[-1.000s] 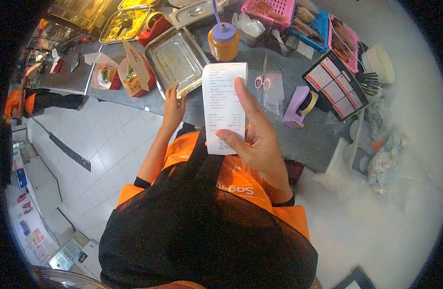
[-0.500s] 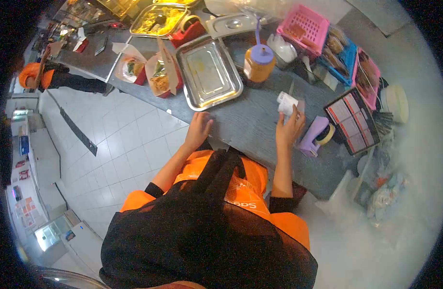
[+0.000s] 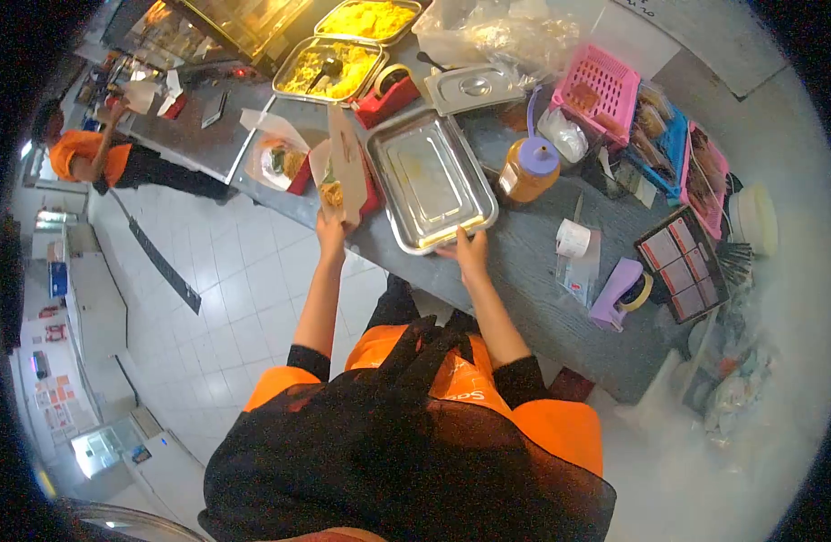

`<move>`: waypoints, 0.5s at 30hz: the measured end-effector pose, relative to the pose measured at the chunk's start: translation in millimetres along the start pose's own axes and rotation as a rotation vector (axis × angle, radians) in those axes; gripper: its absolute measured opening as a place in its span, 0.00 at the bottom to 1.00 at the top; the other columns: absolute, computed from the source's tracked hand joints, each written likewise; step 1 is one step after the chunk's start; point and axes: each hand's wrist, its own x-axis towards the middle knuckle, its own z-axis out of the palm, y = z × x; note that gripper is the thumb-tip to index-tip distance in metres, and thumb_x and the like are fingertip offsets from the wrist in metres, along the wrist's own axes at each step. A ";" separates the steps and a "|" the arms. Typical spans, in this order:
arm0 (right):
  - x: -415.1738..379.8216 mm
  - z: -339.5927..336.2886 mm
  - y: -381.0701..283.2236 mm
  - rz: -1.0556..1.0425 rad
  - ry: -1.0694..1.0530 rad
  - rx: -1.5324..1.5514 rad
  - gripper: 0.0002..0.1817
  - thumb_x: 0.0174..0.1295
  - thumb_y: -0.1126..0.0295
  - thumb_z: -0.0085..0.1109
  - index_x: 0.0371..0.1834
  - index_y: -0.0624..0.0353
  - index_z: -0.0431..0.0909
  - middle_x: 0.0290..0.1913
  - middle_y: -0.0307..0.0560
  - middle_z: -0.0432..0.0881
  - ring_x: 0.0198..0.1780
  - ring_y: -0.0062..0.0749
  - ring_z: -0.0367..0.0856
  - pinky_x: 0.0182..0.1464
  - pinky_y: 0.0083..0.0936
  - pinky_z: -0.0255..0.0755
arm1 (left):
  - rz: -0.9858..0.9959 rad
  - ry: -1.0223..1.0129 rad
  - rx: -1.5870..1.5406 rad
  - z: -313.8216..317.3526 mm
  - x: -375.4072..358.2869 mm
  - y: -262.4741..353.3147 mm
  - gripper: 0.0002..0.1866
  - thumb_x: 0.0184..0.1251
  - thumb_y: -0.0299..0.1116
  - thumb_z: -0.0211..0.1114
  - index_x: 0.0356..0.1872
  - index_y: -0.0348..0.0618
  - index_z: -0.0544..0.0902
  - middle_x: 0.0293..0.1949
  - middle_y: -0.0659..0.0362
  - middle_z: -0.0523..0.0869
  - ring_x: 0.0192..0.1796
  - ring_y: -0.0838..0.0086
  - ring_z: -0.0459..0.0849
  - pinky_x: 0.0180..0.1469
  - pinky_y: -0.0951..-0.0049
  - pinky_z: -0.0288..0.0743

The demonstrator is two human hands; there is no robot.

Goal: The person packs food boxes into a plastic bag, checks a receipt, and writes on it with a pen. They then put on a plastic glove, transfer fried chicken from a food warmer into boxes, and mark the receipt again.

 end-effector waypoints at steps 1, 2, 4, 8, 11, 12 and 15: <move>-8.5 -5.8 -4.2 0.036 0.011 -0.009 0.18 0.67 0.67 0.50 0.50 0.68 0.58 0.42 0.58 0.76 0.34 0.45 0.84 0.30 0.32 0.84 | 0.163 -0.019 0.225 -28.4 20.5 -20.5 0.27 0.60 0.22 0.44 0.64 0.39 0.62 0.50 0.47 0.78 0.40 0.61 0.85 0.34 0.69 0.83; -17.0 -14.4 -6.2 0.074 0.022 -0.022 0.18 0.67 0.67 0.50 0.52 0.67 0.58 0.46 0.59 0.75 0.35 0.46 0.84 0.32 0.32 0.84 | 0.327 -0.036 0.445 -49.0 32.4 -30.1 0.27 0.59 0.21 0.43 0.64 0.38 0.64 0.52 0.46 0.77 0.40 0.61 0.85 0.36 0.68 0.84; -33.1 -38.2 -2.7 0.042 0.060 -0.061 0.16 0.68 0.67 0.49 0.52 0.65 0.59 0.45 0.57 0.76 0.35 0.46 0.84 0.31 0.31 0.84 | -0.009 -0.167 0.319 -59.8 12.3 30.5 0.30 0.55 0.19 0.43 0.63 0.35 0.66 0.53 0.46 0.77 0.43 0.60 0.85 0.37 0.67 0.84; -56.8 -37.3 -4.1 0.060 0.117 -0.042 0.16 0.68 0.67 0.50 0.52 0.63 0.59 0.47 0.57 0.74 0.36 0.44 0.83 0.32 0.31 0.84 | -0.109 -0.397 0.422 -90.7 30.6 76.0 0.30 0.55 0.18 0.42 0.64 0.36 0.65 0.53 0.46 0.77 0.44 0.60 0.84 0.36 0.68 0.84; -73.6 -2.5 1.3 -0.161 0.525 0.055 0.17 0.64 0.67 0.57 0.46 0.63 0.61 0.47 0.53 0.69 0.44 0.42 0.79 0.42 0.35 0.81 | -0.112 -0.584 0.491 -99.7 62.9 85.2 0.31 0.54 0.17 0.40 0.64 0.36 0.65 0.52 0.48 0.77 0.43 0.62 0.84 0.35 0.68 0.84; -82.3 14.2 4.0 -0.159 0.533 0.056 0.17 0.64 0.67 0.57 0.46 0.63 0.61 0.47 0.53 0.69 0.44 0.42 0.79 0.42 0.35 0.81 | -0.076 -0.688 0.559 -97.3 73.3 88.7 0.28 0.58 0.19 0.41 0.64 0.37 0.65 0.53 0.49 0.77 0.42 0.63 0.84 0.34 0.69 0.84; -97.0 61.2 22.9 -0.780 0.434 -0.845 0.22 0.58 0.63 0.63 0.50 0.62 0.67 0.54 0.59 0.66 0.58 0.52 0.67 0.58 0.39 0.63 | -0.056 -0.776 0.661 -95.3 83.7 105.3 0.23 0.66 0.25 0.44 0.63 0.38 0.66 0.52 0.51 0.77 0.41 0.64 0.83 0.36 0.70 0.83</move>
